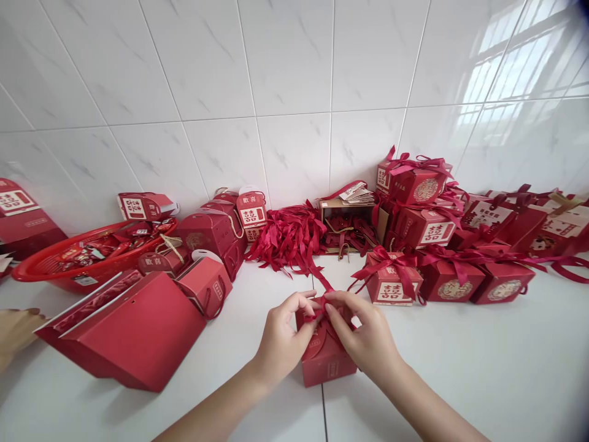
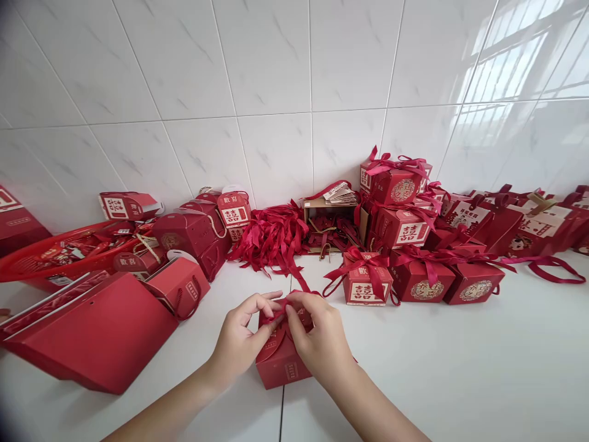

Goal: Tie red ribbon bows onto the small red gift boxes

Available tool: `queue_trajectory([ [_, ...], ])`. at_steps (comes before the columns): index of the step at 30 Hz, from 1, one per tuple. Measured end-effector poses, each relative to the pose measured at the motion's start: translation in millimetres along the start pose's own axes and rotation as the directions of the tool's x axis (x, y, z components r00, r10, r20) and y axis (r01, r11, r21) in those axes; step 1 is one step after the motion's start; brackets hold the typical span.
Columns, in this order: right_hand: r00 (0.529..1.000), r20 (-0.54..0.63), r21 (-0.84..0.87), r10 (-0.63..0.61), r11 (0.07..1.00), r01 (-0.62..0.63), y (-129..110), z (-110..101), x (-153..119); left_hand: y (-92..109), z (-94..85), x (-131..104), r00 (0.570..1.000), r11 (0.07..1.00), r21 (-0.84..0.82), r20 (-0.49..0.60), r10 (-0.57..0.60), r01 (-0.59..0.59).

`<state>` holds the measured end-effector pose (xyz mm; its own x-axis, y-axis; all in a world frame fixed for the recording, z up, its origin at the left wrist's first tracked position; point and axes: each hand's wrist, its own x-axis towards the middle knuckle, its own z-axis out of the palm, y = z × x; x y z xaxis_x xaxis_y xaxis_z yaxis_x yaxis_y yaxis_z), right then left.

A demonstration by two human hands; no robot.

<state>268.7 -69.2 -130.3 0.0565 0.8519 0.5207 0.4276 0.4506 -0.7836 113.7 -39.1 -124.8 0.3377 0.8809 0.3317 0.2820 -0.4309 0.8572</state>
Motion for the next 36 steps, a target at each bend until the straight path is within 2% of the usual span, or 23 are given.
queue_trajectory([
  [3,0.997,0.057,-0.067,-0.060,0.996,0.063,0,-5,-1,1,1.6,-1,1.000,1.000,0.019,-0.024,0.012,-0.011],
  [6,0.995,0.079,-0.097,-0.057,0.993,0.064,4,-7,-1,2,1.9,-1,0.999,0.999,0.031,-0.045,0.014,-0.013],
  [9,0.998,0.060,-0.088,0.030,0.996,-0.025,8,-7,0,3,1.3,-1,0.999,0.999,0.027,-0.047,0.022,-0.020],
  [12,0.982,0.080,0.005,0.172,0.985,-0.173,9,-5,1,3,0.9,-1,0.999,1.000,0.005,-0.042,0.031,-0.031],
  [15,0.948,0.164,0.120,0.272,0.949,-0.293,7,-3,1,1,2.0,2,0.999,0.999,-0.043,-0.029,0.030,-0.031],
  [18,0.926,0.256,0.173,0.276,0.930,-0.325,5,0,-1,-5,3.8,7,0.998,0.994,-0.097,-0.023,0.052,-0.054],
  [20,0.919,0.282,0.206,0.275,0.918,-0.338,5,1,-3,-8,3.3,10,0.990,0.995,-0.049,-0.119,0.075,-0.081],
  [22,0.920,0.262,0.240,0.291,0.904,-0.354,6,3,-3,-8,0.4,11,0.960,0.993,0.089,-0.260,0.100,-0.079],
  [23,0.921,0.244,0.251,0.302,0.898,-0.361,6,4,-4,-7,-1.9,10,0.953,0.985,0.160,-0.283,0.111,-0.067],
  [25,0.923,0.219,0.251,0.316,0.896,-0.366,5,5,-3,-3,-7.1,7,0.973,0.968,0.245,-0.200,0.113,-0.062],
  [28,0.927,0.209,0.204,0.310,0.914,-0.352,4,5,-2,1,-13.9,3,0.997,0.972,0.225,-0.023,0.071,-0.064],
  [31,0.936,0.253,0.158,0.245,0.944,-0.289,1,-3,2,1,-19.8,6,1.000,0.991,0.137,0.001,-0.004,0.004],
  [34,0.938,0.309,0.084,0.154,0.978,-0.189,-1,-17,6,2,-26.6,11,0.994,0.996,0.064,0.080,-0.070,0.065],
  [36,0.949,0.300,-0.007,0.101,0.995,-0.104,0,-26,9,5,-31.1,12,0.989,0.996,0.052,0.125,-0.077,0.071],
])
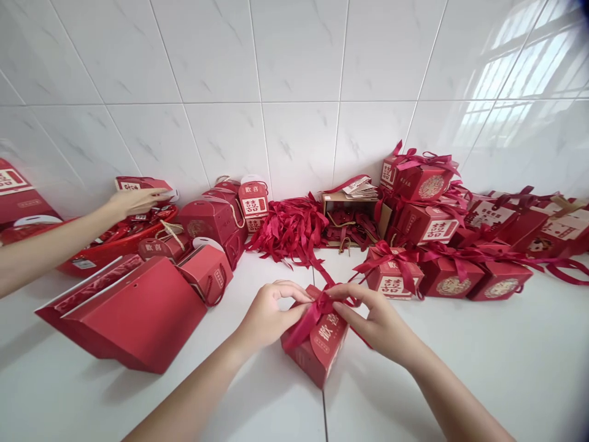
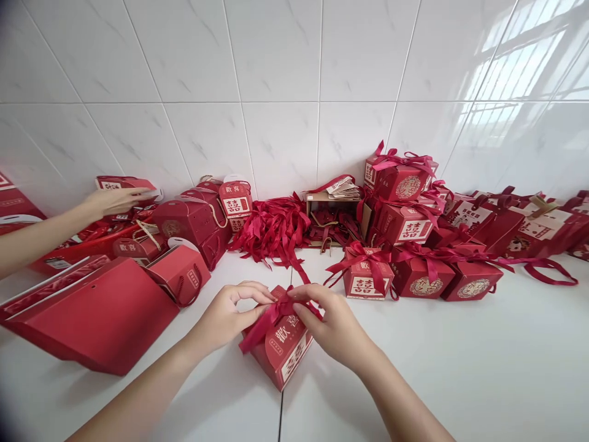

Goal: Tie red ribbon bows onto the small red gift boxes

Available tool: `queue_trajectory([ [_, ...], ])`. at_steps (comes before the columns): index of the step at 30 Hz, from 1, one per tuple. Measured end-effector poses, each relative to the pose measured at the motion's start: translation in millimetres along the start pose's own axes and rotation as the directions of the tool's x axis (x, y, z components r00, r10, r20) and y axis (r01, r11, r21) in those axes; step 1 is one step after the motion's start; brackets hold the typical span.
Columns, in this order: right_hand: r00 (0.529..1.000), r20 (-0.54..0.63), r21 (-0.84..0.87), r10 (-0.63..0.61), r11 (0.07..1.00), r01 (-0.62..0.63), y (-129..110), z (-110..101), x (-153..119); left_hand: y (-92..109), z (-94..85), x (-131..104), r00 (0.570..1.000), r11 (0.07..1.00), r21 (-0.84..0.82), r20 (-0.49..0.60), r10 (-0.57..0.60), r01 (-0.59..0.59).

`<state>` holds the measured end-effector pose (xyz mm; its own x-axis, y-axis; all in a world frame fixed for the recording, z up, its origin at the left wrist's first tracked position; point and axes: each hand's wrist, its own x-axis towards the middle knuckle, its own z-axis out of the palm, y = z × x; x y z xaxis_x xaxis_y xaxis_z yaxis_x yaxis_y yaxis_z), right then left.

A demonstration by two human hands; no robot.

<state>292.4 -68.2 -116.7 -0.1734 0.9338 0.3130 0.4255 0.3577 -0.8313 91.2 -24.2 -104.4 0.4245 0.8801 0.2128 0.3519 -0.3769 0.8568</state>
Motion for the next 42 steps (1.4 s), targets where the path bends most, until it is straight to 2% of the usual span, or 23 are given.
queue_trajectory([
  [4,0.999,0.010,-0.226,-0.053,0.973,0.054,-5,-13,0,7,-6.4,-2,1.000,0.998,0.058,0.017,0.025,-0.025],
  [6,0.998,0.065,-0.213,-0.001,0.977,0.014,-14,-19,-4,8,-8.0,-4,0.999,0.997,0.070,0.024,0.021,-0.022],
  [8,0.983,0.167,-0.124,0.081,0.990,-0.061,-25,-26,-11,7,-9.0,-4,0.999,0.998,0.053,0.040,0.023,-0.025],
  [10,0.932,0.339,-0.073,0.132,0.991,-0.114,-33,-36,-20,5,-9.9,-4,0.998,0.999,0.031,0.059,0.027,-0.029],
  [12,0.893,0.433,-0.133,0.123,0.989,-0.072,-36,-46,-25,4,-10.6,-4,0.997,0.999,0.030,0.077,0.026,-0.028],
  [13,0.902,0.417,-0.201,0.110,0.979,-0.026,-36,-49,-24,4,-10.8,-4,0.996,0.999,0.037,0.084,0.024,-0.028],
  [15,0.950,0.308,-0.348,0.051,0.935,0.063,-34,-52,-17,6,-11.3,-5,0.995,0.997,0.060,0.088,0.036,-0.042],
  [17,0.966,0.258,-0.417,-0.032,0.898,0.142,-32,-49,-3,8,-12.1,-5,0.994,0.993,0.091,0.086,0.061,-0.069],
  [21,0.898,0.409,-0.315,-0.161,0.899,0.305,-33,-32,24,16,-15.9,-2,0.989,0.983,0.150,0.122,0.087,-0.105],
  [23,0.874,0.442,-0.288,-0.200,0.891,0.350,-34,-26,31,18,-19.0,0,0.984,0.980,0.169,0.160,0.077,-0.105],
  [28,0.822,0.532,-0.360,-0.204,0.823,0.438,-33,-24,32,16,-28.1,8,0.957,0.965,0.237,0.288,0.039,-0.110],
  [32,0.802,0.582,-0.456,-0.133,0.764,0.457,-33,-23,24,13,-35.9,17,0.912,0.954,0.263,0.409,0.025,-0.144],
  [36,0.800,0.587,-0.447,-0.126,0.774,0.449,-30,-20,20,9,-43.2,27,0.850,0.954,0.221,0.524,0.058,-0.201],
  [42,0.761,0.616,-0.315,-0.204,0.821,0.475,-17,-19,23,14,-41.8,38,0.849,0.956,0.218,0.526,0.057,-0.199],
])
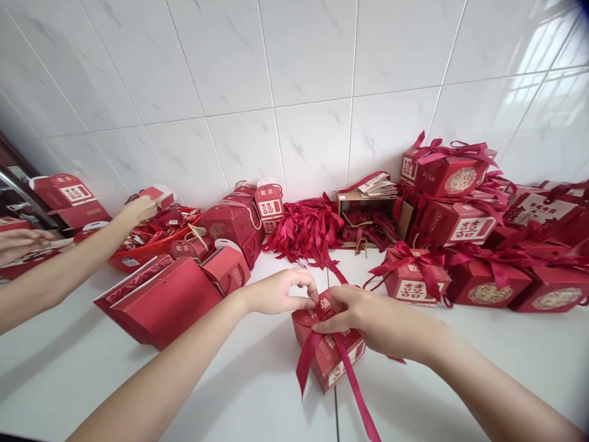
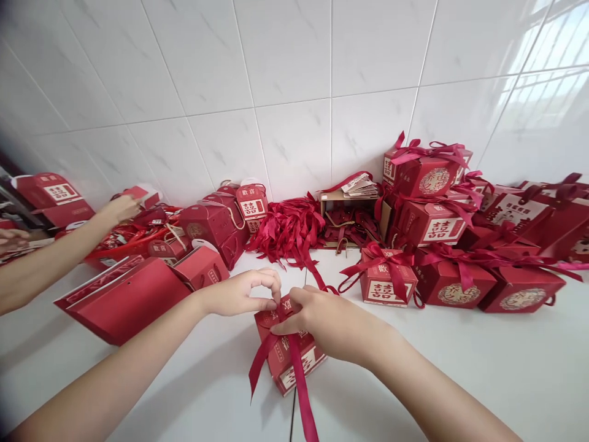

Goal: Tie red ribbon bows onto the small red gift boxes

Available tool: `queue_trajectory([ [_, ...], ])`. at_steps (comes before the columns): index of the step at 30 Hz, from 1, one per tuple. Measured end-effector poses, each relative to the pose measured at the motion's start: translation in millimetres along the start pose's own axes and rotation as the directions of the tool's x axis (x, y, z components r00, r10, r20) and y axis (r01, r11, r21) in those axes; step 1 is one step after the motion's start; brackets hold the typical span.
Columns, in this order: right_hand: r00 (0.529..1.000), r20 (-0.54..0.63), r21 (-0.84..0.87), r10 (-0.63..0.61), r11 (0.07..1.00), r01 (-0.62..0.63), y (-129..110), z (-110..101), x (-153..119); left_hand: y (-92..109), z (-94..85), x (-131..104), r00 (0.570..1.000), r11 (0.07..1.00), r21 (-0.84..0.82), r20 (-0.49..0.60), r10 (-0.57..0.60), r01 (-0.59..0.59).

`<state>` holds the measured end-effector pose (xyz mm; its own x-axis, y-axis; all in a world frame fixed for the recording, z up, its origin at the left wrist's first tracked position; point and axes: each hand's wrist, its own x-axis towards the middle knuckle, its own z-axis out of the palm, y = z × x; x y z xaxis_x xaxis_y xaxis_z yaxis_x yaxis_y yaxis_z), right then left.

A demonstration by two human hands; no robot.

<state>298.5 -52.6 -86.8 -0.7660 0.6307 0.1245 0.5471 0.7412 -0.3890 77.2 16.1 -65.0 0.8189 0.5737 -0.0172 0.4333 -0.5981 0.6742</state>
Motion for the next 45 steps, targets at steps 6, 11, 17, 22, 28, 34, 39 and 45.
queue_trajectory([
  [6,0.999,-0.011,0.047,-0.034,0.998,0.034,5,-1,-2,8,13.4,6,0.995,0.997,-0.072,0.100,0.024,-0.017],
  [11,0.997,0.001,0.020,-0.075,0.997,0.075,8,-1,-1,1,18.2,-3,0.992,0.997,0.048,0.108,-0.063,0.058],
  [17,0.998,0.021,-0.027,-0.064,0.998,0.064,9,1,-1,0,13.1,-10,0.993,0.993,-0.116,0.114,0.007,0.006],
  [22,0.996,0.030,-0.061,-0.079,0.995,0.081,8,-1,0,-2,13.3,-9,0.996,0.992,-0.102,0.063,-0.062,0.068],
  [28,0.996,0.002,-0.084,-0.094,0.992,0.094,4,-2,1,-1,11.2,-12,0.993,0.993,-0.092,0.095,-0.071,0.080],
  [34,0.994,-0.038,-0.117,-0.101,0.988,0.096,3,-6,1,11,27.7,-17,0.993,1.000,0.017,-0.118,0.019,-0.018],
  [39,0.992,-0.126,-0.025,-0.025,0.999,0.022,0,-19,-4,19,48.9,-21,0.942,0.996,-0.087,-0.337,0.000,-0.031],
  [45,0.992,-0.116,-0.064,0.054,0.996,-0.062,2,-22,-3,19,61.0,-12,0.912,0.963,-0.267,-0.391,-0.123,0.015],
])
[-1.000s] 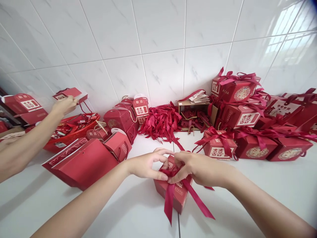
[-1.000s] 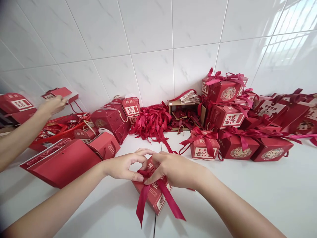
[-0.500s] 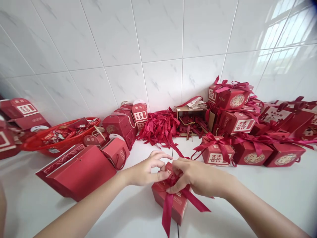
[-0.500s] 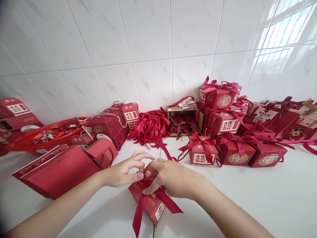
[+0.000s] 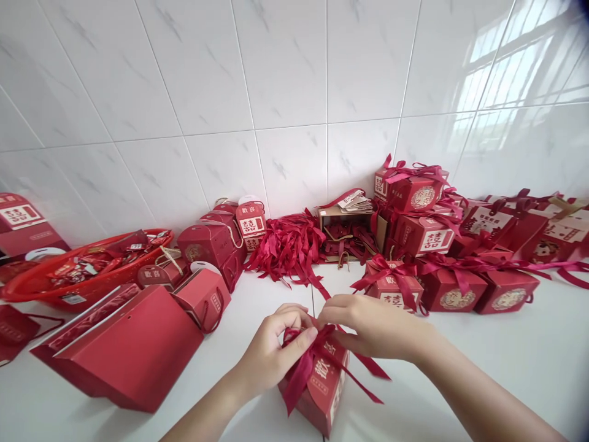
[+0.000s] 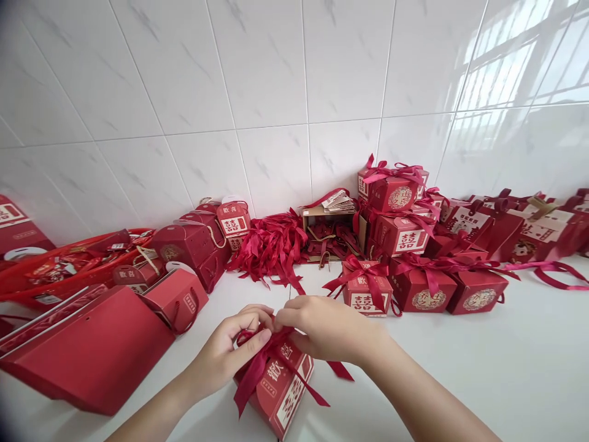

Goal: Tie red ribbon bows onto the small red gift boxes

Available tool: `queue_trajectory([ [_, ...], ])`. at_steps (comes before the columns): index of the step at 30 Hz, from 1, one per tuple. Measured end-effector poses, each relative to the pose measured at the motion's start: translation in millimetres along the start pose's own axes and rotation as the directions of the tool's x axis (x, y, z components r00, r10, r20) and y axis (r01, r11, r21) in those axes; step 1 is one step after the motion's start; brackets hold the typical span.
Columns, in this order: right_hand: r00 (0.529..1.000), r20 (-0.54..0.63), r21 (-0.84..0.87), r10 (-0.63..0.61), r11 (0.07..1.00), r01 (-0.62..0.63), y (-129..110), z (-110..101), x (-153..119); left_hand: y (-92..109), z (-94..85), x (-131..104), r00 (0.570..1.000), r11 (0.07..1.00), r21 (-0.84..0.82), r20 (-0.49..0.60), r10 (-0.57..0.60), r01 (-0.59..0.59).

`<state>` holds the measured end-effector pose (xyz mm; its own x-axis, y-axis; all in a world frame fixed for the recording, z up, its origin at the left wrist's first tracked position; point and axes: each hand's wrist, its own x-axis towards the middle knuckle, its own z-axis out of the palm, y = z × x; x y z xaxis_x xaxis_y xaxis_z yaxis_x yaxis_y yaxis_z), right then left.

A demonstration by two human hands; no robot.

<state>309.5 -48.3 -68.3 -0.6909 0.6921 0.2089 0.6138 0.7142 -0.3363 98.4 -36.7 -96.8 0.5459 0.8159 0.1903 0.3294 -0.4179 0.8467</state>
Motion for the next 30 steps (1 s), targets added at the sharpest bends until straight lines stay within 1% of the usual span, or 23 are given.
queue_trajectory([
  [5,0.998,-0.044,-0.001,-0.047,0.999,0.047,4,4,2,-2,4.1,1,0.997,0.996,-0.064,-0.053,-0.064,0.060],
  [10,0.990,-0.089,-0.071,-0.113,0.992,0.107,9,4,0,-3,7.1,-2,0.996,0.996,-0.053,-0.057,-0.075,0.072],
  [14,0.977,-0.117,-0.134,-0.180,0.977,0.164,11,3,0,-5,7.5,-3,0.995,0.994,-0.080,-0.063,-0.079,0.074],
  [17,0.971,-0.118,-0.135,-0.206,0.972,0.190,10,3,1,-8,7.3,-5,0.994,0.990,-0.121,-0.070,-0.084,0.075],
  [20,0.965,-0.121,-0.101,-0.233,0.970,0.222,12,2,1,-11,7.0,-7,0.993,0.984,-0.161,-0.065,-0.094,0.083],
  [26,0.969,-0.145,-0.018,-0.201,0.980,0.200,22,1,0,-14,7.3,-6,0.990,0.977,-0.187,-0.067,-0.120,0.106],
  [30,0.989,-0.095,0.019,-0.117,0.993,0.119,17,0,0,-10,4.1,-8,0.981,0.965,-0.195,-0.048,-0.187,0.174],
])
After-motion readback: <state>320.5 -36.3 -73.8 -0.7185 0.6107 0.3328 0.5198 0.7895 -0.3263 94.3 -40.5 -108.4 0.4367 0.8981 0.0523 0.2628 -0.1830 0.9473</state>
